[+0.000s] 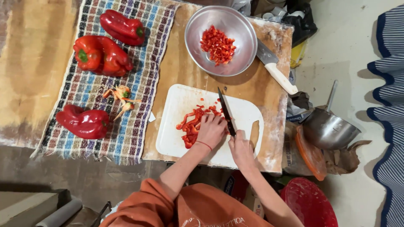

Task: Chopping red bell peppers on a white cutting board using a kitchen knife.

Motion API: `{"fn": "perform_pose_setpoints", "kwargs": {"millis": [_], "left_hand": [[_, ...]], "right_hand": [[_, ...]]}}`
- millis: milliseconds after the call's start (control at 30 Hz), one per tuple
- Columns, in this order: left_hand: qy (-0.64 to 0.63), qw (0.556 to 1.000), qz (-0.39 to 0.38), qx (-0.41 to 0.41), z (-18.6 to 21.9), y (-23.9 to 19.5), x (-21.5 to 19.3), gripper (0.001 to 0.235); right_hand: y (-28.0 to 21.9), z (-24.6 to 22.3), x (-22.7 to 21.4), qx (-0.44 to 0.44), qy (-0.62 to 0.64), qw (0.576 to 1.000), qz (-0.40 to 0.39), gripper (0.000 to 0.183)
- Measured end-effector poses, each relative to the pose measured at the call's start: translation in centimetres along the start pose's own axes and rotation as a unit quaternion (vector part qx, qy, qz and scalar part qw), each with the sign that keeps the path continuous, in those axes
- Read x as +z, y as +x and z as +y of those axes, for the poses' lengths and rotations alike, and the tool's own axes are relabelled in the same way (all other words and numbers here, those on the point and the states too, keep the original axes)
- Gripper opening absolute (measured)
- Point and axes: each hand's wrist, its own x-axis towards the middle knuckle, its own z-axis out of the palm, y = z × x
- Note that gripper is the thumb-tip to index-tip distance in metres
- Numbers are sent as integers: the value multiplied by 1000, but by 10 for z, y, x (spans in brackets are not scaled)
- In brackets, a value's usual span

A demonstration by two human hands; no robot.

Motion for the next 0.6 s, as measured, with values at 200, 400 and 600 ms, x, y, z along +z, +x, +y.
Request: {"fn": "perform_pose_setpoints", "kwargs": {"millis": [200, 400, 600], "left_hand": [[-15, 996, -51, -67, 17, 20, -40, 22], [65, 990, -70, -104, 8, 15, -5, 25], [56, 990, -65, -108, 6, 11, -11, 25]], "right_hand": [[-7, 17, -2, 32, -11, 999, -23, 27], [-8, 39, 1, 12, -19, 999, -33, 27], [-8, 27, -15, 4, -58, 994, -90, 26]]}}
